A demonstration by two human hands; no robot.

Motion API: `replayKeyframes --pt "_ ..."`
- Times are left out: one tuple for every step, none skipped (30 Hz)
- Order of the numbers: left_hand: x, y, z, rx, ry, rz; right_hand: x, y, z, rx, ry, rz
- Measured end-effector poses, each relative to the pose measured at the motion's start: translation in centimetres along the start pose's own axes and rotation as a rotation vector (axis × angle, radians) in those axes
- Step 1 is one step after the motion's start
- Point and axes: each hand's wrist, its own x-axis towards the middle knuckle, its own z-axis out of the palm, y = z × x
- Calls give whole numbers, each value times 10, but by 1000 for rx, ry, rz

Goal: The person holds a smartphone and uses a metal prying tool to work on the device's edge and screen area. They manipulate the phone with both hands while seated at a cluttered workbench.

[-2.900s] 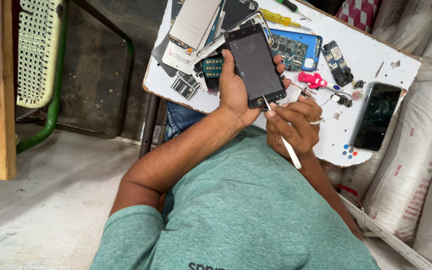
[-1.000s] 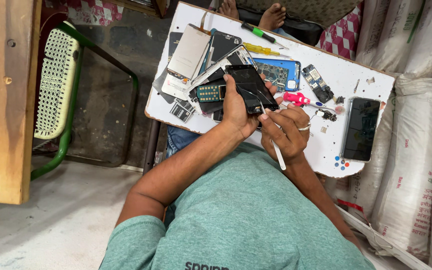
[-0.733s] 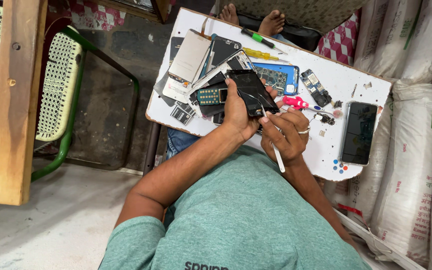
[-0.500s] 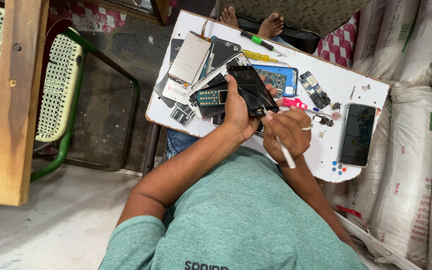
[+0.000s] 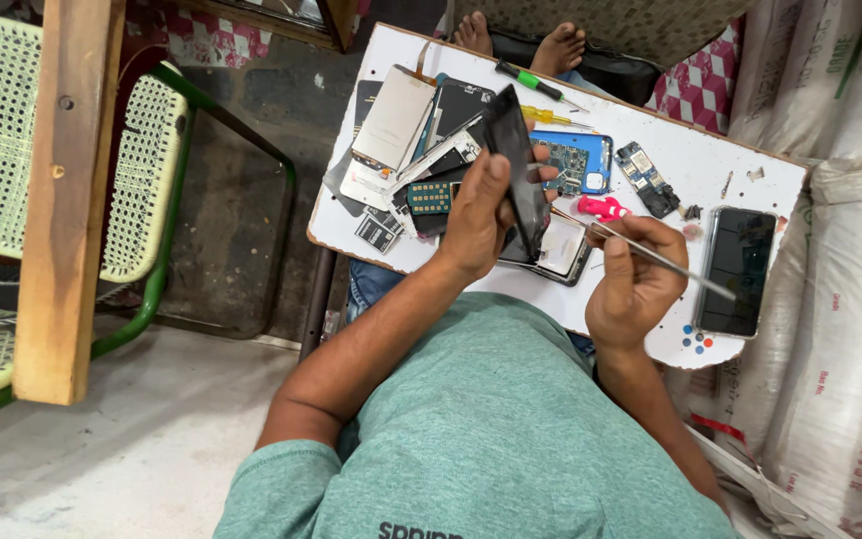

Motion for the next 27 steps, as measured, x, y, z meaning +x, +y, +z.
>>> replayKeyframes --pt "-2 1 0 7 -34 3 2 -1 0 76 13 58" --pt "-2 1 0 15 -70 8 4 -1 0 153 25 113" --pt "-2 2 0 11 -84 -2 6 -2 0 170 24 126" --pt "-3 2 0 5 -96 -14 6 -3 -1 185 22 141" --pt "-4 1 0 -1 -108 -27 5 -4 -2 200 20 156" --pt "-4 1 -1 11 -114 -19 5 -4 -3 192 -3 146" --pt "-4 0 -1 22 -119 -11 4 -5 -4 184 -25 136" --pt "-5 -1 -2 33 -124 -4 4 -5 -6 175 -48 127" --pt "-5 -1 -2 83 -113 4 4 -6 -7 215 -58 142" --pt "-4 -1 -3 133 -103 13 5 -6 -8 254 -68 156" --pt "-4 -2 -3 182 -94 23 6 -6 -9 293 -78 170" --pt "-4 -1 -3 223 -82 30 7 -8 -9 288 -72 183" --pt "-5 -1 -3 263 -71 38 8 -10 -10 283 -65 197" --pt "-6 -1 -3 303 -60 45 9 -13 -9 278 -59 210" --pt "-7 -1 -2 329 -58 51 11 -16 -9 244 -65 188" --pt "-7 -1 -1 354 -56 61 15 -18 -7 210 -74 165" --pt "-6 -1 0 380 -54 70 19 -21 -6 177 -83 141" --pt "-7 -2 1 343 -69 65 22 -25 -3 147 -92 99" --pt "-7 -3 2 305 -83 60 26 -28 -1 116 -100 58" --pt "-7 -3 3 269 -99 52 28 -31 1 86 -106 16" --pt "-7 -4 3 245 -146 41 31 -34 4 75 -119 -1" --pt "-7 -3 3 223 -192 28 33 -36 7 65 -132 -19" --pt "-7 -3 2 200 -239 16 34 -38 10 54 -144 -36" --pt "-9 -3 1 130 -273 -23 35 -40 11 30 -169 -54" --pt "-11 -2 1 60 -308 -62 35 -42 12 7 -193 -72" --pt "-13 0 -1 -8 -339 -98 34 -42 14 -14 -202 -84" --pt "-14 0 -2 -108 -328 -165 33 -41 15 -34 -210 -97"
